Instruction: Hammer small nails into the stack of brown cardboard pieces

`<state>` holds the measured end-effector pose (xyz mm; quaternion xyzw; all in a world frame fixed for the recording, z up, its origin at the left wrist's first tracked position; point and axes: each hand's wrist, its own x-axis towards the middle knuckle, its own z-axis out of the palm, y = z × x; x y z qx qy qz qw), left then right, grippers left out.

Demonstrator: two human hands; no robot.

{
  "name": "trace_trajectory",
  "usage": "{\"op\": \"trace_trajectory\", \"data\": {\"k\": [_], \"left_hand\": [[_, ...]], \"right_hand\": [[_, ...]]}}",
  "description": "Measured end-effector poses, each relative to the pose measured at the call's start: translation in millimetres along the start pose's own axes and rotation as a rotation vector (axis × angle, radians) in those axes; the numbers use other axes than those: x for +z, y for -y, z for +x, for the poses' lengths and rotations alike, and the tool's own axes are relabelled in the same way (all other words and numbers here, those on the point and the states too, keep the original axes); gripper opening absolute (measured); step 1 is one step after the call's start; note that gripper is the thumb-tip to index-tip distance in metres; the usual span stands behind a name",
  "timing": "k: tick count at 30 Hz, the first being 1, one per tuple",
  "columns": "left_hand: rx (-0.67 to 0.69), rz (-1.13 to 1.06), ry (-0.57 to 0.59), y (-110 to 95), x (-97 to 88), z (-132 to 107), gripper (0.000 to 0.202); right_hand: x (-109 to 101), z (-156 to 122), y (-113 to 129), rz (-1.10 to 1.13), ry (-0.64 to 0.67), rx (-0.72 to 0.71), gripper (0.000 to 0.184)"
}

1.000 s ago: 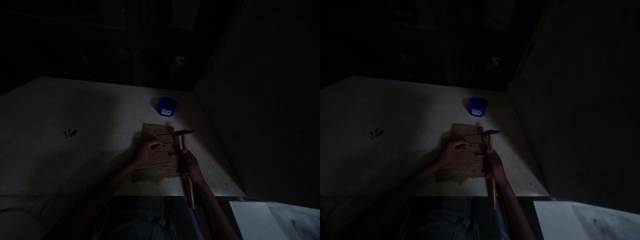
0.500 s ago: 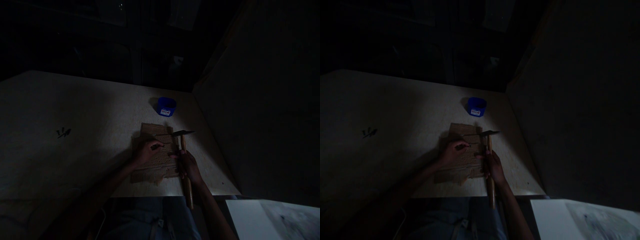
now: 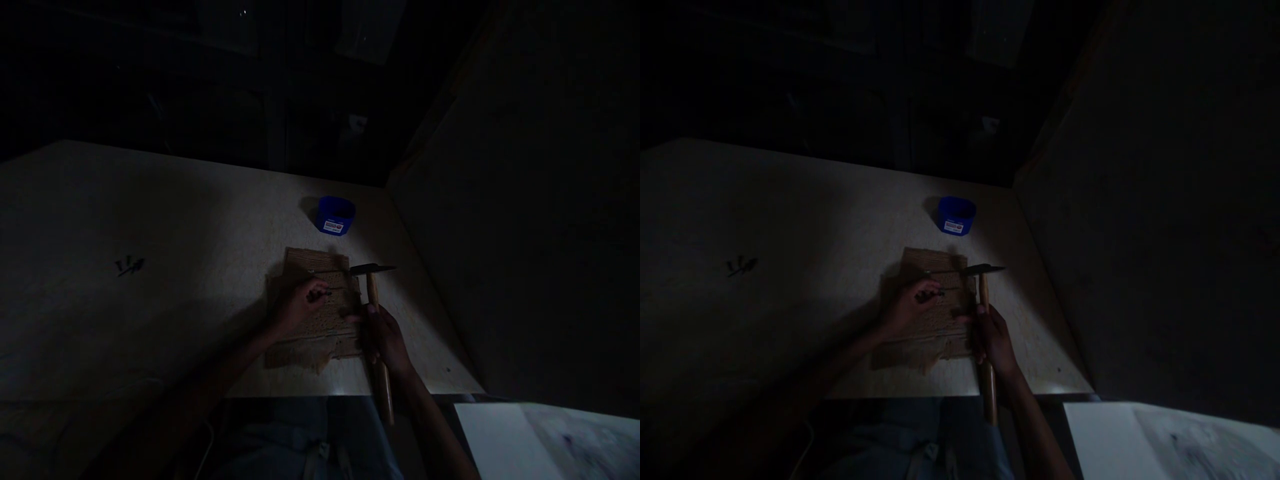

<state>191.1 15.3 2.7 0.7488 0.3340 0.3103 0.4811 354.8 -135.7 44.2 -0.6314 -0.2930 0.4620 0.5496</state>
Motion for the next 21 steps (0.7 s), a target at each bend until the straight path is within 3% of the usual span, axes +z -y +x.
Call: {"op": "trace_trajectory", "data": {"k": [5, 8, 12, 21], "left_hand": [[-0.009, -0.054, -0.018, 2.0, 2.2, -0.4, 0.019], [-0.024, -0.079, -0.029, 0.0, 2.1, 0.1, 0.020], [-0.051, -0.090, -0.049, -4.9, 0.5, 1.1, 0.018], [-0.056, -0.097, -0.038, -5.7, -0.4, 1.0, 0.017]], "right_hand": [[-4.8, -32.5, 28.8, -0.168, -0.012, 0.014, 0.050], [-5.1, -45.3, 44.7, -0.242, 0.086, 0.031, 0.050], [-0.4, -46.5, 49.6, -0.346, 0.179, 0.033, 0.049], [12.1, -47.3, 57.5, -0.424, 0.177, 0.037, 0.054]]}}
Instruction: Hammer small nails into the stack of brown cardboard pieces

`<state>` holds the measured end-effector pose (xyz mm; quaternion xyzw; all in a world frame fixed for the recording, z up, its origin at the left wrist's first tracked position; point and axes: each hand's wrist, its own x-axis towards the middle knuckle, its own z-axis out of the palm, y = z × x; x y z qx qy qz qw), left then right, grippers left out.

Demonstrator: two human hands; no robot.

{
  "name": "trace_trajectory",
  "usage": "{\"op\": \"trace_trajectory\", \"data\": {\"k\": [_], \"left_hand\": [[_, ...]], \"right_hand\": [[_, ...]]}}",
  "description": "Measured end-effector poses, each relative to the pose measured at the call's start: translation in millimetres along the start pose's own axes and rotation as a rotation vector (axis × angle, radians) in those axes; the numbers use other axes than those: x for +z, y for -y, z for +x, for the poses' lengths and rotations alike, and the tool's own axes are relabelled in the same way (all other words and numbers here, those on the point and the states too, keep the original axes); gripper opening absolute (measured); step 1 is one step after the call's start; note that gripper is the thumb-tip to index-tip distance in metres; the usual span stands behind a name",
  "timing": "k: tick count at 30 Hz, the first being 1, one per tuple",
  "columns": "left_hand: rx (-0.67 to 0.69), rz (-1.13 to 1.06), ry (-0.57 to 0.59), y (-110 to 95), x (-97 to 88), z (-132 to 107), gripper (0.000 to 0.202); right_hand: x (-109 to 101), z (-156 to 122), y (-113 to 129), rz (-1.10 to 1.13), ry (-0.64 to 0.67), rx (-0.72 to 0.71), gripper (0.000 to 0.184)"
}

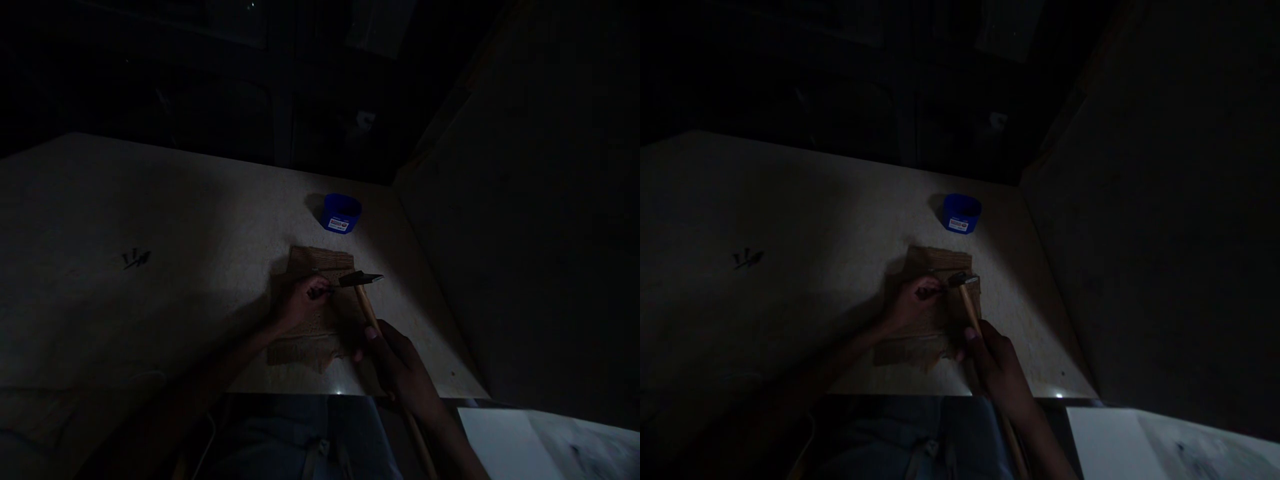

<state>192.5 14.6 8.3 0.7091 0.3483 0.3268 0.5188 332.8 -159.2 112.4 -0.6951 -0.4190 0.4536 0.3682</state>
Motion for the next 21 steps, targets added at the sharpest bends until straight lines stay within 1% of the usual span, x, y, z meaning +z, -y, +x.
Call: {"op": "trace_trajectory", "data": {"k": [4, 6, 8, 12, 14, 18, 21], "left_hand": [[0.004, 0.014, -0.014, 4.1, -0.5, -1.1, 0.021], [0.001, 0.016, -0.017, 3.5, -0.7, -1.5, 0.026], [-0.003, 0.003, -0.015, 0.5, -1.0, -1.4, 0.029], [-0.027, -0.030, 0.013, -8.9, -1.7, -1.3, 0.027], [-0.035, -0.029, 0.025, -11.9, -1.9, -1.3, 0.028], [-0.024, -0.025, 0.018, -10.9, -1.9, -0.3, 0.031], [-0.031, 0.012, 0.035, -8.9, -1.9, 1.2, 0.028]], "right_hand": [[-1.4, -9.1, 10.1, -0.087, -0.028, -0.137, 0.049], [0.4, -9.4, 10.9, -0.107, -0.033, -0.180, 0.047], [3.8, -5.2, 7.6, -0.125, -0.034, -0.168, 0.046], [10.7, 8.6, -5.3, -0.181, -0.017, -0.068, 0.050], [11.6, 11.2, -9.9, -0.180, -0.016, -0.047, 0.050], [8.3, 6.2, -10.7, -0.154, -0.052, -0.078, 0.045], [6.1, 4.1, -8.1, -0.180, -0.027, -0.106, 0.043]]}}
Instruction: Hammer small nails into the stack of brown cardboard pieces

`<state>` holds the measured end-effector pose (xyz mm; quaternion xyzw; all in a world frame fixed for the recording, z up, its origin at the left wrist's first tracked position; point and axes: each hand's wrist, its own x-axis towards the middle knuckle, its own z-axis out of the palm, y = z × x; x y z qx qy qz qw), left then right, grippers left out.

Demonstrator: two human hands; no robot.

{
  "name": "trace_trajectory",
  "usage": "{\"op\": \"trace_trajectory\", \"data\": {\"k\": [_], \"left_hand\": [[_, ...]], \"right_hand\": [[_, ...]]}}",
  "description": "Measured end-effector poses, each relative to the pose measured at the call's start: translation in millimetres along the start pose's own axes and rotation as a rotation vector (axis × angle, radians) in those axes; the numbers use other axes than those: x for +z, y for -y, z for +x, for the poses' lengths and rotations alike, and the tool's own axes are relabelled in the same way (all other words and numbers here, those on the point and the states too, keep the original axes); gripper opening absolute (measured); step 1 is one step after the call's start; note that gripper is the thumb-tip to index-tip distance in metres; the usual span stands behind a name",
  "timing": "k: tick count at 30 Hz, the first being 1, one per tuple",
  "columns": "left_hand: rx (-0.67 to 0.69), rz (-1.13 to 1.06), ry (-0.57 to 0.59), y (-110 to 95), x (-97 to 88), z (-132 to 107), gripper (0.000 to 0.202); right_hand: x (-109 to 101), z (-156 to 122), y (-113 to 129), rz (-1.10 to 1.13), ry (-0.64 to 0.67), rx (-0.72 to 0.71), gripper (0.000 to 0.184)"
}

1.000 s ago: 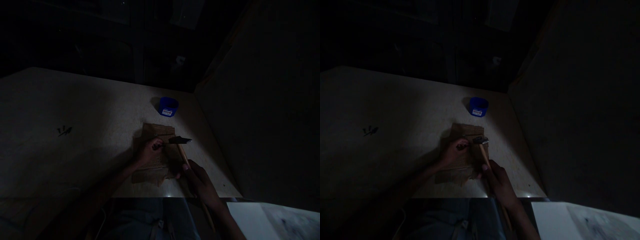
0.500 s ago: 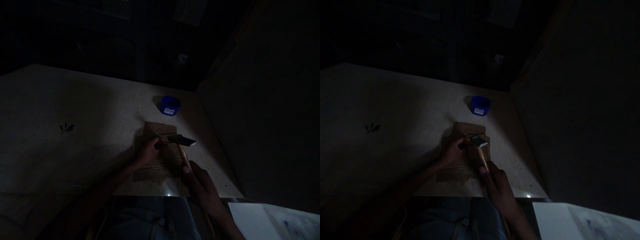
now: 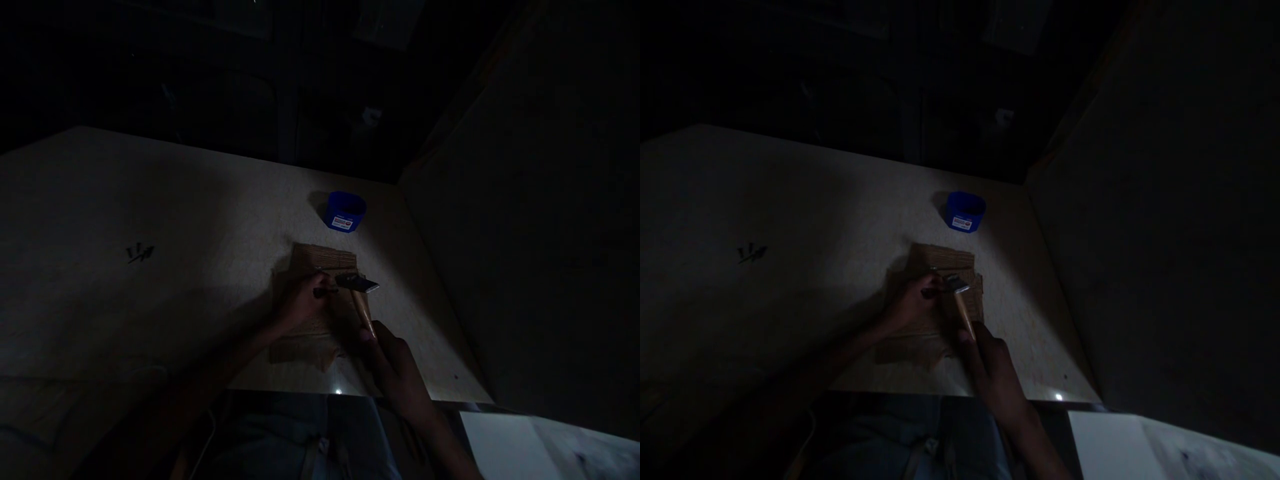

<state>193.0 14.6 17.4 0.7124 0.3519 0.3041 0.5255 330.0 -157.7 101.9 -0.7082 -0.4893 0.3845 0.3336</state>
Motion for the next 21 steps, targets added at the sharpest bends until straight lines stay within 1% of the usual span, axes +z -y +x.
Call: {"op": "trace_trajectory", "data": {"k": [4, 7, 11, 14, 17, 21], "left_hand": [[-0.019, 0.061, 0.017, -3.0, -0.3, 0.9, 0.019], [-0.020, 0.020, 0.036, -4.8, 0.1, 1.2, 0.015], [-0.007, -0.018, 0.008, 0.2, 1.4, 2.6, 0.020], [-0.017, -0.019, 0.016, 2.5, 1.2, 3.0, 0.020], [-0.037, -0.022, 0.029, -0.2, 1.1, 3.5, 0.017], [-0.050, -0.032, -0.001, -3.2, 2.8, 6.7, 0.022]], "right_hand": [[1.5, 3.4, 0.9, -0.049, 0.041, 0.030, 0.044], [3.3, 3.1, -1.0, -0.044, 0.016, 0.036, 0.045], [3.7, 1.6, -3.0, -0.030, -0.025, 0.002, 0.042], [4.3, 4.9, -1.8, -0.068, 0.008, 0.002, 0.044], [4.5, 7.1, 1.1, -0.080, 0.031, 0.004, 0.046], [3.3, 6.7, 4.6, -0.073, -0.019, -0.042, 0.048]]}}
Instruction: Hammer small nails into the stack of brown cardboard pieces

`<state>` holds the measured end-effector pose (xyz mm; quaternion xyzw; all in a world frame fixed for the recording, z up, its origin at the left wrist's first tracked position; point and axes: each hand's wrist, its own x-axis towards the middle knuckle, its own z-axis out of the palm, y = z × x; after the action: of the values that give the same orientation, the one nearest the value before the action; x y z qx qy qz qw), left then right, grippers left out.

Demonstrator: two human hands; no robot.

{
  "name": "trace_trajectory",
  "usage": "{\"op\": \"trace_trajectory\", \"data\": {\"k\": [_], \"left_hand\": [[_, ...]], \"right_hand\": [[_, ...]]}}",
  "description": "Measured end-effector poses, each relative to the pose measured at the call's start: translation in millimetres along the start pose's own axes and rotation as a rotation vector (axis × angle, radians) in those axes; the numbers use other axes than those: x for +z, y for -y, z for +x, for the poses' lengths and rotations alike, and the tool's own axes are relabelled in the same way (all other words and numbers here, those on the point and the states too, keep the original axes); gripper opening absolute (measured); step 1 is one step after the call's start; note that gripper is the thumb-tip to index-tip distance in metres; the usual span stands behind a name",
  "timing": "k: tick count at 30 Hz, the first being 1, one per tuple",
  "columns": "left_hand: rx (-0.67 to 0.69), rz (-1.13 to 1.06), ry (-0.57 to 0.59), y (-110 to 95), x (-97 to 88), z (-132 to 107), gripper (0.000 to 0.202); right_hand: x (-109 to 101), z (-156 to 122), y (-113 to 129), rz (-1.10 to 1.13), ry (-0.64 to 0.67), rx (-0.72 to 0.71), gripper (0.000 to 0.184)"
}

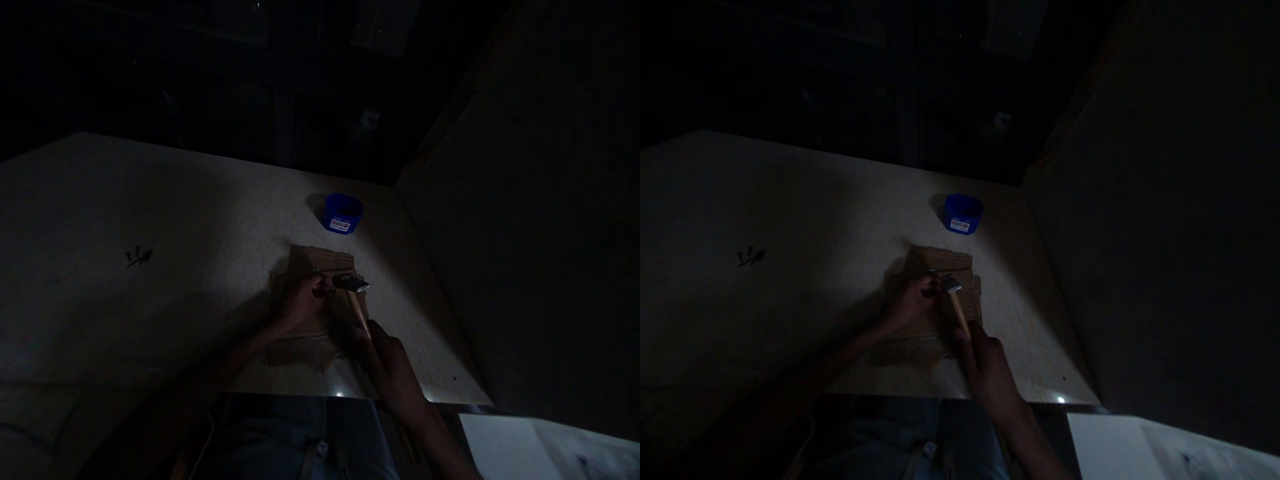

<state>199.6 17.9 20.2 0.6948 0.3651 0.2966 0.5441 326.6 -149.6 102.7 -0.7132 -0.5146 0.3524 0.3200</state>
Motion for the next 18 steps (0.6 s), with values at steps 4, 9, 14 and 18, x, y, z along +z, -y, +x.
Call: {"op": "trace_trajectory", "data": {"k": [4, 9, 14, 18], "left_hand": [[-0.001, 0.030, -0.009, 1.8, 1.2, 2.6, 0.028], [0.021, 0.012, 0.018, 2.7, 2.0, 3.1, 0.024], [0.081, -0.017, 0.055, 5.4, 1.8, 0.9, 0.027], [0.081, 0.050, 0.036, 11.5, 0.6, -0.8, 0.036]], "right_hand": [[0.3, 3.7, -1.8, -0.074, 0.048, 0.064, 0.048], [-1.4, -0.1, -10.6, 0.032, 0.051, 0.062, 0.048], [-6.9, -3.6, -14.8, 0.181, -0.082, 0.069, 0.048], [-4.4, 1.3, -13.7, 0.299, -0.090, 0.093, 0.050]]}}
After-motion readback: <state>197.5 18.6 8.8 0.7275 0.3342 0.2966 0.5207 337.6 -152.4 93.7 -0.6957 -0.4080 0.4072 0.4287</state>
